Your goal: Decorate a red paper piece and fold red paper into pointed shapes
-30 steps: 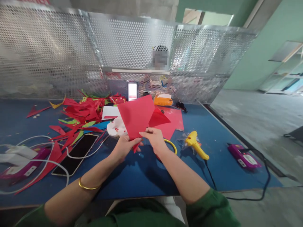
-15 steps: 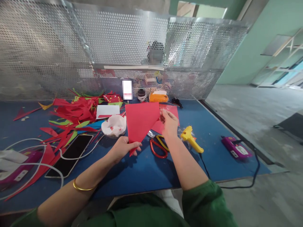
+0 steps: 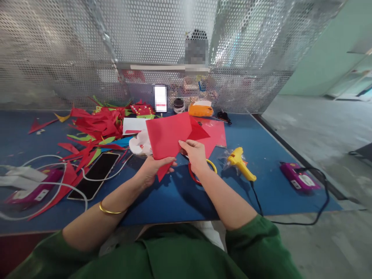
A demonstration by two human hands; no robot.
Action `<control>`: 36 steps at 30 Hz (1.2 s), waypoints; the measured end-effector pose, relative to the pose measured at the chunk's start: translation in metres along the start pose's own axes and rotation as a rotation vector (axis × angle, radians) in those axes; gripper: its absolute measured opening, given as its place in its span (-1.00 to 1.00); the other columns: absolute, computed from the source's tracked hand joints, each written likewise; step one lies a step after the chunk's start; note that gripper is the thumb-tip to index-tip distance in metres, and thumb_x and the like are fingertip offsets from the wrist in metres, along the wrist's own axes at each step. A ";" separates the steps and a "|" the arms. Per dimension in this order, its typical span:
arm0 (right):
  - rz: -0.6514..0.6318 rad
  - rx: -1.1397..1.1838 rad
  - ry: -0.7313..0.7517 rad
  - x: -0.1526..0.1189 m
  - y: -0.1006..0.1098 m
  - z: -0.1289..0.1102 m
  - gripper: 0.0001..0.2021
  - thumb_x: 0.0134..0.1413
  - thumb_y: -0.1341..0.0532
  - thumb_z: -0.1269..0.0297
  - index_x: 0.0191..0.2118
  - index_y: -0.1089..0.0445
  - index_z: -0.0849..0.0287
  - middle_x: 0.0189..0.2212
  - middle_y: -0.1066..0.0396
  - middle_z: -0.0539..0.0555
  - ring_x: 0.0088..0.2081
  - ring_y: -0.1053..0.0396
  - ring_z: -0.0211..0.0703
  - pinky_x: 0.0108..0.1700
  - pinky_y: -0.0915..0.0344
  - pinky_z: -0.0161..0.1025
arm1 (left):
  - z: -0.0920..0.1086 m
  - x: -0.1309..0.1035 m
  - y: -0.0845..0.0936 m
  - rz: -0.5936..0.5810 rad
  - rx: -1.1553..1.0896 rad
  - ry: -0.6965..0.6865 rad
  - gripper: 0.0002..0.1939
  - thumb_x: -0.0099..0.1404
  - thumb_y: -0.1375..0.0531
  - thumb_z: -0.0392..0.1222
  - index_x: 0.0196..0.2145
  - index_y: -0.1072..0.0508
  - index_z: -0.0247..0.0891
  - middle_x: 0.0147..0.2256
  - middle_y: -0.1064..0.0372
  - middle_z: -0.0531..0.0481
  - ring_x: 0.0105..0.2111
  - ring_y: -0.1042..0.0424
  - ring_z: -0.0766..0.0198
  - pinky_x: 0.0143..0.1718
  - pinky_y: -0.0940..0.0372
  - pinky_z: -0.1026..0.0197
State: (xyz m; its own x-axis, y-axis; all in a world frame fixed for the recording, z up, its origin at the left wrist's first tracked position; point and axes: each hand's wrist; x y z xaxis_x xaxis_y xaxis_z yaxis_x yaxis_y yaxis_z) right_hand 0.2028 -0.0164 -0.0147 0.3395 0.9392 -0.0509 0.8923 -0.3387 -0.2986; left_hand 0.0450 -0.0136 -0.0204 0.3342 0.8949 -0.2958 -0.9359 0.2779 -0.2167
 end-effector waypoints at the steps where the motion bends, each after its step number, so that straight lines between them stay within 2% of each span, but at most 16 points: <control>1: 0.007 -0.004 0.012 0.000 0.000 0.000 -0.74 -0.35 -0.48 0.11 -0.61 -0.46 0.13 -0.64 -0.41 -0.05 -0.58 -0.28 -0.29 -0.45 -0.24 -0.24 | 0.000 0.000 -0.001 0.010 0.010 -0.004 -0.68 -0.01 -0.48 -0.12 -0.33 -0.61 -0.38 -0.44 -0.59 -0.17 -0.60 -0.48 0.28 -0.51 -0.40 0.26; 7: 0.114 0.005 0.108 0.008 0.008 -0.011 -0.84 -0.30 -0.44 0.18 -0.57 -0.50 0.09 -0.62 -0.42 -0.07 -0.55 -0.28 -0.29 -0.40 -0.28 -0.23 | -0.002 0.001 -0.002 -0.032 0.094 -0.003 -0.79 -0.01 -0.47 -0.16 -0.49 -0.61 -0.36 -0.49 -0.58 -0.17 -0.68 -0.36 0.37 -0.64 -0.27 0.31; 15: 0.201 0.011 0.196 0.015 0.017 -0.017 -0.84 -0.31 -0.46 0.21 -0.52 -0.51 0.09 -0.53 -0.50 -0.03 -0.51 -0.37 -0.26 -0.39 -0.34 -0.22 | -0.001 0.002 0.001 -0.075 0.158 0.001 -0.74 0.02 -0.46 -0.06 -0.51 -0.60 -0.32 -0.55 -0.55 -0.12 -0.67 -0.38 0.37 -0.60 -0.28 0.32; 18: 0.267 0.027 0.248 0.021 0.026 -0.026 -0.79 -0.31 -0.46 0.20 -0.55 -0.44 0.10 -0.60 -0.44 -0.08 -0.57 -0.32 -0.30 -0.46 -0.30 -0.27 | -0.002 0.001 0.002 -0.091 0.177 0.006 -0.76 0.01 -0.46 -0.07 -0.52 -0.60 -0.31 -0.55 -0.55 -0.12 -0.66 -0.39 0.36 -0.59 -0.27 0.32; 21: 0.382 0.060 0.335 0.028 0.041 -0.041 -0.72 -0.22 -0.43 0.13 -0.57 -0.32 0.09 -0.69 -0.31 -0.16 -0.62 -0.28 -0.34 -0.50 -0.25 -0.31 | -0.004 0.002 0.002 -0.088 0.188 0.000 -0.76 -0.02 -0.47 -0.10 -0.56 -0.57 -0.31 -0.58 -0.52 -0.11 -0.65 -0.40 0.33 -0.59 -0.25 0.32; 23: 0.430 0.059 0.360 0.031 0.047 -0.047 -0.73 -0.20 -0.43 0.12 -0.53 -0.34 0.10 -0.68 -0.33 -0.16 -0.63 -0.29 -0.35 -0.51 -0.26 -0.31 | -0.003 0.002 0.003 -0.052 0.177 -0.037 -0.74 0.00 -0.46 -0.07 -0.55 -0.55 -0.32 -0.58 -0.51 -0.10 -0.62 -0.43 0.32 -0.57 -0.25 0.32; 27: 0.372 0.020 0.291 0.027 0.042 -0.039 -0.73 -0.27 -0.45 0.12 -0.51 -0.39 0.11 -0.67 -0.37 -0.12 -0.65 -0.32 -0.32 -0.55 -0.26 -0.32 | 0.004 0.001 0.003 0.056 0.119 -0.206 -0.64 0.16 -0.33 0.11 -0.33 -0.55 -0.28 -0.37 -0.56 -0.06 -0.45 -0.50 0.33 -0.46 -0.29 0.34; 30: 0.310 -0.006 0.245 0.021 0.026 -0.023 -0.73 -0.26 -0.44 0.10 -0.54 -0.40 0.11 -0.65 -0.40 -0.09 -0.64 -0.34 -0.30 -0.54 -0.30 -0.30 | 0.007 -0.001 0.002 0.025 0.113 -0.320 -0.50 0.10 -0.37 0.08 -0.09 -0.49 -0.28 -0.31 -0.56 -0.07 -0.40 -0.52 0.27 -0.43 -0.34 0.30; 32: 0.265 -0.038 0.225 0.017 0.018 -0.013 -0.74 -0.23 -0.43 0.07 -0.53 -0.42 0.11 -0.62 -0.44 -0.05 -0.62 -0.36 -0.28 -0.52 -0.34 -0.27 | 0.007 -0.002 0.001 -0.008 0.131 -0.313 -0.40 0.03 -0.42 -0.01 -0.01 -0.43 -0.32 -0.37 -0.55 -0.05 -0.47 -0.52 0.25 -0.47 -0.34 0.28; 34: 0.220 -0.086 0.218 0.014 0.013 -0.009 -0.73 -0.21 -0.43 0.05 -0.51 -0.44 0.12 -0.57 -0.48 -0.01 -0.57 -0.41 -0.20 -0.48 -0.37 -0.22 | 0.008 -0.002 0.001 -0.012 0.141 -0.276 -0.42 0.04 -0.40 -0.07 0.00 -0.43 -0.34 -0.45 -0.53 -0.02 -0.57 -0.48 0.28 -0.52 -0.31 0.28; 36: 0.210 -0.124 0.233 0.013 0.016 -0.013 -0.71 -0.17 -0.42 0.01 -0.43 -0.48 0.12 -0.44 -0.53 0.07 -0.43 -0.50 -0.08 -0.39 -0.43 -0.15 | 0.012 -0.003 0.004 0.006 0.139 -0.273 -0.48 0.08 -0.35 -0.11 0.00 -0.47 -0.34 -0.47 -0.52 0.00 -0.66 -0.40 0.35 -0.57 -0.26 0.29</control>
State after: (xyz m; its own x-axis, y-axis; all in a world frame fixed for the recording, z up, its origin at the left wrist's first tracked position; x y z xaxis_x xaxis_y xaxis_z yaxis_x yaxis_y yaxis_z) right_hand 0.2253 -0.0101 -0.0081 0.5661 0.8149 0.1243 0.8201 -0.5414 -0.1855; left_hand 0.0391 -0.0105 -0.0090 0.3039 0.9522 -0.0315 -0.9503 0.3007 -0.0803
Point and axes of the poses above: each hand's wrist, its own x-axis towards the middle knuckle, its own y-axis out of the back of the hand, z = x × y
